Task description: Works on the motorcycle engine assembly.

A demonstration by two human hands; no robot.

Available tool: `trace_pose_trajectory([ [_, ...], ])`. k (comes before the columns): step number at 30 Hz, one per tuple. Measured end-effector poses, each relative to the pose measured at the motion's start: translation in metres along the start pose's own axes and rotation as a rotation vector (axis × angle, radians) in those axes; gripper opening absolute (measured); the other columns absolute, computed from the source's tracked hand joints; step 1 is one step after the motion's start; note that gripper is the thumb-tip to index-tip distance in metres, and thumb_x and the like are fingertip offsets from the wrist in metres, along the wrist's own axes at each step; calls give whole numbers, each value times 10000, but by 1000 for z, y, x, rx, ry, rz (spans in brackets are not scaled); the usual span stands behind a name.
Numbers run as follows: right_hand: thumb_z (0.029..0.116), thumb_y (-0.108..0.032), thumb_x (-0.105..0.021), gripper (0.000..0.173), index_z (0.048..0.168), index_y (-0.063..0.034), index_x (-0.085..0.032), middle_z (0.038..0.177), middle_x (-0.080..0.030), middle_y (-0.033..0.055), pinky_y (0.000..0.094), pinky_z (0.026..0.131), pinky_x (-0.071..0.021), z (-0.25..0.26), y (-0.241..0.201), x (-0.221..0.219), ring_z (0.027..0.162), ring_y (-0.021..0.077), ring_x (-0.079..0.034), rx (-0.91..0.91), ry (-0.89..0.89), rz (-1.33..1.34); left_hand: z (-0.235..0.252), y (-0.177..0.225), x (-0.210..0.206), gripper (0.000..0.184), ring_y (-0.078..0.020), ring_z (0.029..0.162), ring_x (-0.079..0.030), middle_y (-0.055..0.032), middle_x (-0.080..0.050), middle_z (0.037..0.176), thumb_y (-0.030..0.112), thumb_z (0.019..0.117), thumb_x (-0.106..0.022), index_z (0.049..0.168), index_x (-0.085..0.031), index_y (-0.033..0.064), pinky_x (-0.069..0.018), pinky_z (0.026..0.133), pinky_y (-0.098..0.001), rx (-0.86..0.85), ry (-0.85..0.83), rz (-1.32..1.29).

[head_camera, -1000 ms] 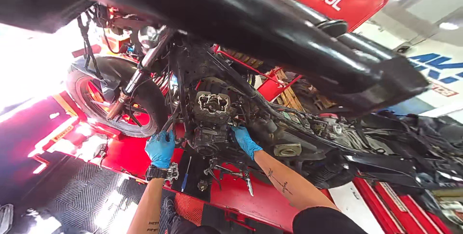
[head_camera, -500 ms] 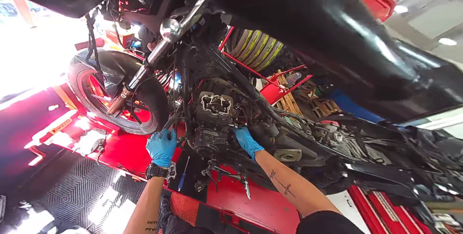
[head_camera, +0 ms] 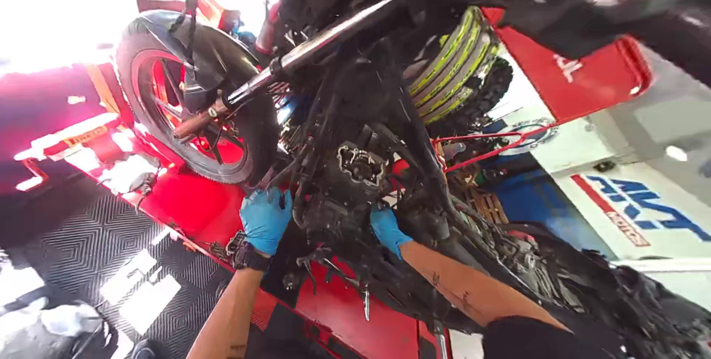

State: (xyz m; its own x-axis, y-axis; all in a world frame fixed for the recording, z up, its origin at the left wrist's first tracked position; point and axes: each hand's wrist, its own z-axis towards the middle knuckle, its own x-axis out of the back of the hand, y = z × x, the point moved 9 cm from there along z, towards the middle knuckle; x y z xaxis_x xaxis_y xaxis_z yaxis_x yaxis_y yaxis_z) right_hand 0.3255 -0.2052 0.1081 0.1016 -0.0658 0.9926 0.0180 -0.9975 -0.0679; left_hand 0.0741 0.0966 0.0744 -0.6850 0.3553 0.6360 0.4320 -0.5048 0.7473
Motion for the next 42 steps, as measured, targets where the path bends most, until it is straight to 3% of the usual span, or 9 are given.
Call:
trace_pose_trajectory([
  [7,1124,-319,-330,516,1243,78,-637,1220,-656,318,597,1010,-483,-5,-5,2,1199,449,-627,53,129,-130,-5,-4,4,379,-393,907,-739,-159,-751,845,389,966,-580,837,-749,75,-557,780,-578,-47,149,-45],
  [11,1115,-347,-340,522,1170,64,-657,1104,-688,279,570,916,-536,1,6,0,1052,399,-689,-12,186,-86,-9,-4,4,368,-389,876,-736,-150,-741,807,373,967,-577,807,-735,81,-549,752,-567,-71,196,-66],
  [16,1111,-363,-378,515,1150,59,-672,1100,-690,271,575,931,-523,2,4,0,1051,389,-683,-24,205,-60,-9,-6,2,364,-393,814,-723,-155,-704,743,363,961,-587,759,-711,87,-538,686,-560,-71,220,-82],
  [21,1105,-389,-379,508,1071,16,-683,941,-694,193,531,789,-574,14,16,-4,837,308,-705,-50,221,22,-8,-5,0,369,-380,758,-702,-143,-664,689,362,960,-576,722,-673,96,-507,631,-527,-69,260,-68],
  [27,1108,-352,-387,488,1031,27,-685,930,-680,206,545,798,-546,5,10,-1,856,322,-684,-8,243,-29,-13,-8,4,344,-364,759,-693,-132,-668,702,335,955,-581,717,-672,104,-494,644,-509,-56,285,-101],
  [35,1117,-356,-374,478,1022,20,-655,808,-634,137,475,685,-569,7,15,-5,698,242,-651,-19,245,85,-13,-10,0,324,-356,740,-681,-124,-649,686,312,954,-582,722,-662,100,-490,638,-491,-61,327,-124],
  [38,1122,-346,-363,480,1001,17,-653,780,-626,115,447,664,-569,4,13,-6,675,213,-641,-20,249,117,-16,-18,-17,419,-389,803,-692,-139,-693,801,425,1053,-458,876,-701,132,-518,680,-560,-105,280,-58],
  [41,1130,-329,-350,466,1044,16,-651,826,-655,115,422,692,-590,0,8,-8,722,196,-673,-1,283,108,-3,-6,8,412,-476,799,-695,-222,-703,792,330,1048,-488,876,-728,43,-508,669,-598,-102,97,-121],
  [42,1130,-313,-351,455,1090,24,-653,904,-674,141,420,759,-589,-5,8,-9,816,209,-688,36,351,71,-1,-4,10,404,-470,801,-692,-220,-700,792,321,1049,-491,877,-721,36,-508,685,-589,-82,48,-115],
])
